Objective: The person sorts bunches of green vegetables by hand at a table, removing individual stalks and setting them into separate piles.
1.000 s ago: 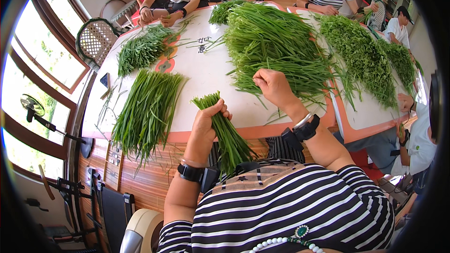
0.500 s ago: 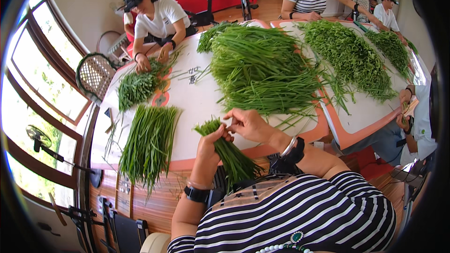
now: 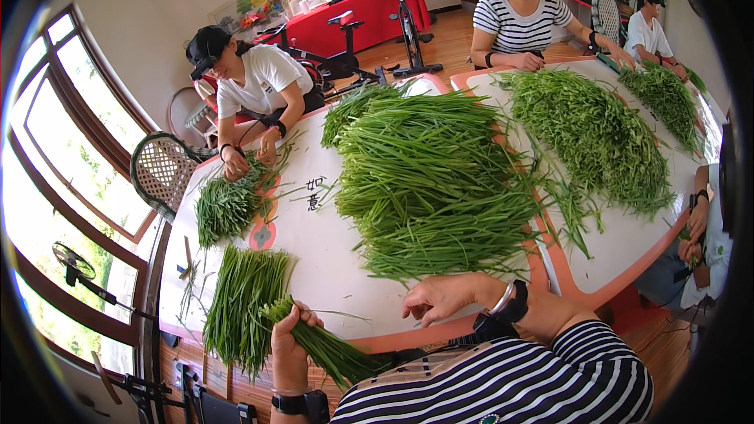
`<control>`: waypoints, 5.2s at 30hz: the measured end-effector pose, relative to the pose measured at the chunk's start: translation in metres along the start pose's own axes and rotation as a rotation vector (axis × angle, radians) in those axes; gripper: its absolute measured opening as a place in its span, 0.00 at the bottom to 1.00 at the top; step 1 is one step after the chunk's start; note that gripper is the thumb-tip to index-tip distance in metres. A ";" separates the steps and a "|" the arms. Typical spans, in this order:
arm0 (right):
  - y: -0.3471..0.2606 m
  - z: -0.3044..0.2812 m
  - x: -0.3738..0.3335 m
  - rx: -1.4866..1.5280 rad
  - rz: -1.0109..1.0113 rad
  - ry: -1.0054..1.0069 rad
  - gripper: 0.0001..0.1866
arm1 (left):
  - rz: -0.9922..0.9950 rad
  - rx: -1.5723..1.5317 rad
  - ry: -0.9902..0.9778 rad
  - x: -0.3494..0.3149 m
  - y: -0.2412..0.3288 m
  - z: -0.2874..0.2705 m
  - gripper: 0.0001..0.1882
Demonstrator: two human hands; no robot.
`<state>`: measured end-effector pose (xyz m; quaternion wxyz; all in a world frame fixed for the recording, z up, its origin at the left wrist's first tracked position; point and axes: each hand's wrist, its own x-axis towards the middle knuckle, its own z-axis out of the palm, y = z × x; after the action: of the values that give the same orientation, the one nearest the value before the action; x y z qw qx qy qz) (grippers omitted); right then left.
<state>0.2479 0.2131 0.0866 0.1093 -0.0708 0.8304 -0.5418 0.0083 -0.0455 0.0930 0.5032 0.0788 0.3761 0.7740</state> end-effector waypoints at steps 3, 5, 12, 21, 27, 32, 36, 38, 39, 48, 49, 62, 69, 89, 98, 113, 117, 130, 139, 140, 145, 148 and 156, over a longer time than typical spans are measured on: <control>0.009 -0.018 0.005 -0.026 -0.084 0.089 0.21 | -0.028 -0.005 0.055 0.007 -0.004 0.001 0.08; 0.010 -0.028 0.008 -0.037 -0.095 0.128 0.21 | -0.046 -0.015 0.097 0.013 -0.008 -0.001 0.07; 0.020 -0.035 0.008 0.198 -0.062 0.171 0.16 | -0.119 0.042 0.168 0.022 -0.011 -0.001 0.07; 0.024 -0.036 0.011 0.130 -0.025 0.217 0.14 | -0.074 0.149 0.186 0.025 -0.014 -0.006 0.07; 0.015 -0.030 0.009 0.196 0.056 0.216 0.13 | 0.001 0.169 0.143 -0.004 -0.011 0.009 0.08; 0.005 -0.024 0.003 0.252 0.142 0.272 0.12 | 0.118 0.292 0.157 -0.050 0.001 0.006 0.10; 0.009 -0.018 0.005 0.268 0.144 0.309 0.12 | 0.198 0.273 0.198 -0.082 0.007 0.008 0.08; 0.004 -0.018 0.008 0.232 0.145 0.327 0.11 | 0.220 0.246 0.151 -0.094 0.016 -0.001 0.07; 0.006 -0.016 0.012 0.238 0.140 0.328 0.11 | 0.239 0.229 0.168 -0.101 0.017 -0.008 0.08; -0.002 -0.012 0.013 0.142 0.181 0.465 0.09 | 0.311 0.165 0.223 -0.155 0.082 -0.011 0.11; -0.001 -0.012 0.014 0.140 0.184 0.467 0.09 | 0.328 0.211 0.268 -0.162 0.093 -0.006 0.11; -0.007 -0.006 0.018 0.153 0.197 0.506 0.08 | 0.580 1.840 0.588 -0.018 0.241 -0.027 0.24; -0.001 -0.011 0.021 0.209 0.226 0.508 0.08 | 0.307 2.177 0.760 0.091 0.191 -0.049 0.43; 0.008 -0.011 0.015 0.204 0.099 0.458 0.07 | 0.475 2.033 0.640 0.086 0.160 -0.043 0.62; 0.002 0.003 0.007 -0.284 -0.050 0.563 0.07 | 0.458 1.285 -0.096 0.043 0.011 0.026 0.16; 0.012 -0.022 -0.023 -0.956 0.299 1.136 0.09 | 0.413 1.166 -0.279 0.002 -0.104 0.057 0.09; -0.005 -0.016 -0.013 -0.860 0.250 1.053 0.06 | 0.477 1.181 -0.229 0.006 -0.108 0.054 0.08; -0.016 -0.020 -0.039 -0.950 0.510 0.894 0.22 | 0.772 1.454 -0.258 0.010 -0.113 0.065 0.16; -0.029 -0.025 -0.005 -0.902 0.282 0.881 0.15 | 0.845 1.764 -0.396 0.026 -0.124 0.087 0.27; -0.030 -0.027 0.002 -0.911 0.215 0.930 0.15 | 0.860 1.780 -0.362 0.028 -0.125 0.085 0.27; -0.028 -0.041 -0.007 -0.856 0.136 1.098 0.11 | 0.876 1.716 -0.344 0.027 -0.124 0.078 0.24; -0.025 -0.032 -0.013 -0.851 0.139 1.091 0.06 | 0.901 1.581 -0.351 0.021 -0.120 0.072 0.21; -0.047 0.013 0.005 -1.108 0.037 1.119 0.10 | 0.752 1.262 -0.181 0.008 -0.108 0.058 0.07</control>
<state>0.2465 0.1810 0.1239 -0.3670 0.1822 0.9122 -0.0023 0.1118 0.0133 0.0604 0.0919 0.5402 0.6543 0.5212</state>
